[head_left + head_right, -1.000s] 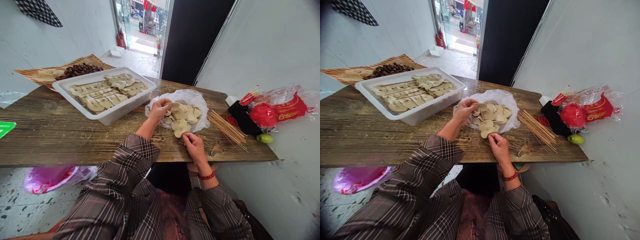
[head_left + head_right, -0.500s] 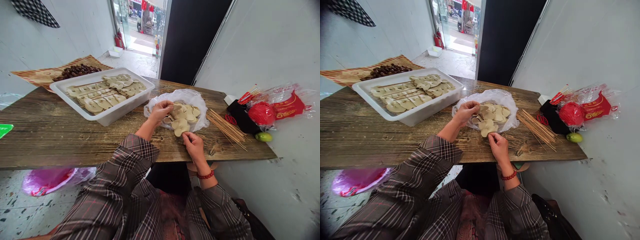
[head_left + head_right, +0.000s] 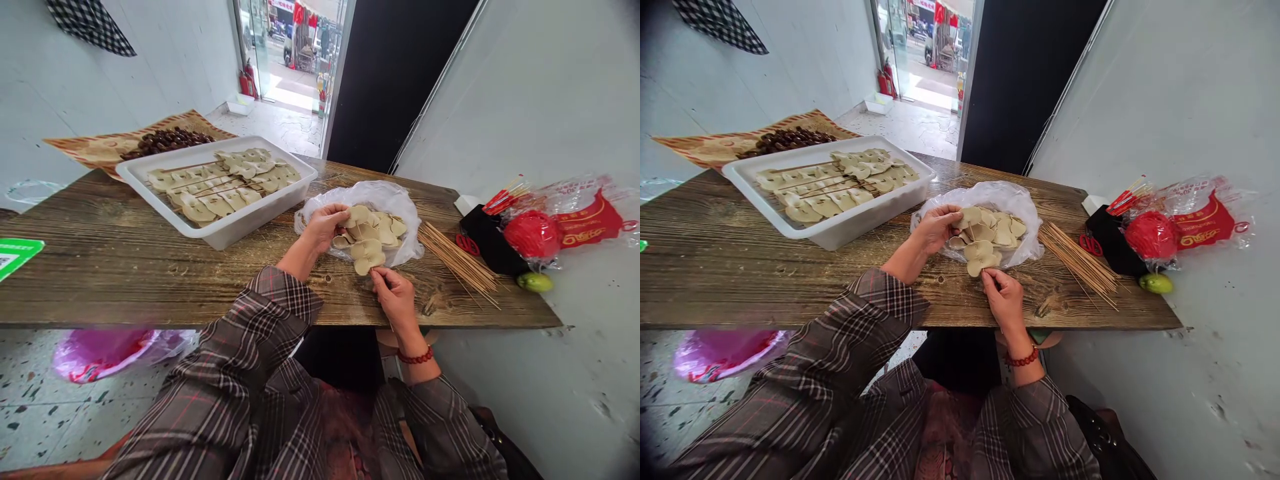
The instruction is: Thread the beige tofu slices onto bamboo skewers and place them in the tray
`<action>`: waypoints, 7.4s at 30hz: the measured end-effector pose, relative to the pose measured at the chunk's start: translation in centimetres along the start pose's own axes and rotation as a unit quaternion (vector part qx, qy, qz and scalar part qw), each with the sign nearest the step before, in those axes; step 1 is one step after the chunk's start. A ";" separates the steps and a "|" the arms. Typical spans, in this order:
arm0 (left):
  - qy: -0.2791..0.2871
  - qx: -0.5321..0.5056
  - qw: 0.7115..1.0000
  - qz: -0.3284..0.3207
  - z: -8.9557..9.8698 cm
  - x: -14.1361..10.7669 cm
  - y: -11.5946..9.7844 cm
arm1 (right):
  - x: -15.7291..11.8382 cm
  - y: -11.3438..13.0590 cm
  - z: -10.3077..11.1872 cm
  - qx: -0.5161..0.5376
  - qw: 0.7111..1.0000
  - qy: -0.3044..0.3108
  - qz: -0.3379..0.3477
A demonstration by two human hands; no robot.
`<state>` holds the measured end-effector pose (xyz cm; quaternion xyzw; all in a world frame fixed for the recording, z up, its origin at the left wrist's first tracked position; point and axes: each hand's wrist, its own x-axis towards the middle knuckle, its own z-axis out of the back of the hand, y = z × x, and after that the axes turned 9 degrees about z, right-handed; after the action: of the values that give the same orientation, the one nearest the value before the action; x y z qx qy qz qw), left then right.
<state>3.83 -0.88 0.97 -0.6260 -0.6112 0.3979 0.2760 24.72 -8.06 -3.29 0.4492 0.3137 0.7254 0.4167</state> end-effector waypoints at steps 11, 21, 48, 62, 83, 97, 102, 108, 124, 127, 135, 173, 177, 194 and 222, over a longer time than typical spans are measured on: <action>-0.005 -0.009 1.000 0.016 -0.3 -0.2 0.2 | -0.2 -0.4 0.0 0.007 1.000 -0.002 -0.004; -0.018 0.047 0.999 -0.007 -0.8 -0.6 0.4 | -0.1 -0.7 -0.1 -0.009 1.000 -0.006 -0.002; 0.048 0.244 0.964 -0.096 -0.6 -0.3 1.1 | 0.2 -0.2 0.1 0.061 0.997 -0.022 -0.043; 0.116 0.028 0.991 0.067 -1.3 -1.2 1.5 | 0.1 -0.3 0.0 0.140 0.988 -0.015 -0.066; 0.084 0.069 0.993 0.045 -1.0 -1.8 0.3 | 0.2 -0.5 0.1 0.071 0.997 0.000 -0.037; 0.082 0.056 0.994 0.047 -1.1 -1.5 0.4 | 0.3 -0.5 0.1 0.047 0.998 0.034 -0.031; 0.098 0.055 0.992 0.056 -1.3 -1.4 0.9 | 0.2 -0.7 0.0 0.054 0.998 0.030 -0.028; 0.101 0.058 0.991 0.057 -1.7 -1.7 1.2 | 0.3 -0.4 0.0 0.056 0.998 0.001 -0.021; 0.084 0.077 0.991 0.076 -2.4 -1.8 1.9 | 0.6 -0.8 -0.2 0.080 0.996 -0.013 -0.036; 0.081 0.083 0.990 0.082 -2.4 -1.9 1.8 | 0.6 -0.7 -0.2 0.084 0.996 -0.017 -0.038; -0.051 0.111 0.991 -0.049 -1.0 -0.7 0.4 | 0.5 0.0 -0.3 0.178 0.965 -0.169 -0.093; -0.022 0.057 0.998 -0.031 1.7 0.6 -0.3 | -0.1 -0.4 0.1 0.119 0.992 0.009 -0.035; -0.010 0.038 0.999 -0.035 1.8 0.5 -0.8 | -0.1 -0.5 0.1 0.085 0.995 0.048 -0.009; -0.050 0.110 0.987 -0.108 2.2 -0.2 -2.5 | -0.1 -0.3 0.1 0.064 0.995 0.071 0.009; -0.054 0.151 0.975 -0.151 2.5 0.3 -2.3 | 0.0 -0.1 0.1 0.026 0.997 0.075 0.021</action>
<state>0.49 -0.75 1.51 -0.4553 -0.6456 0.4725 0.3907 24.88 -8.03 -3.33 0.4103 0.3537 0.7572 0.3650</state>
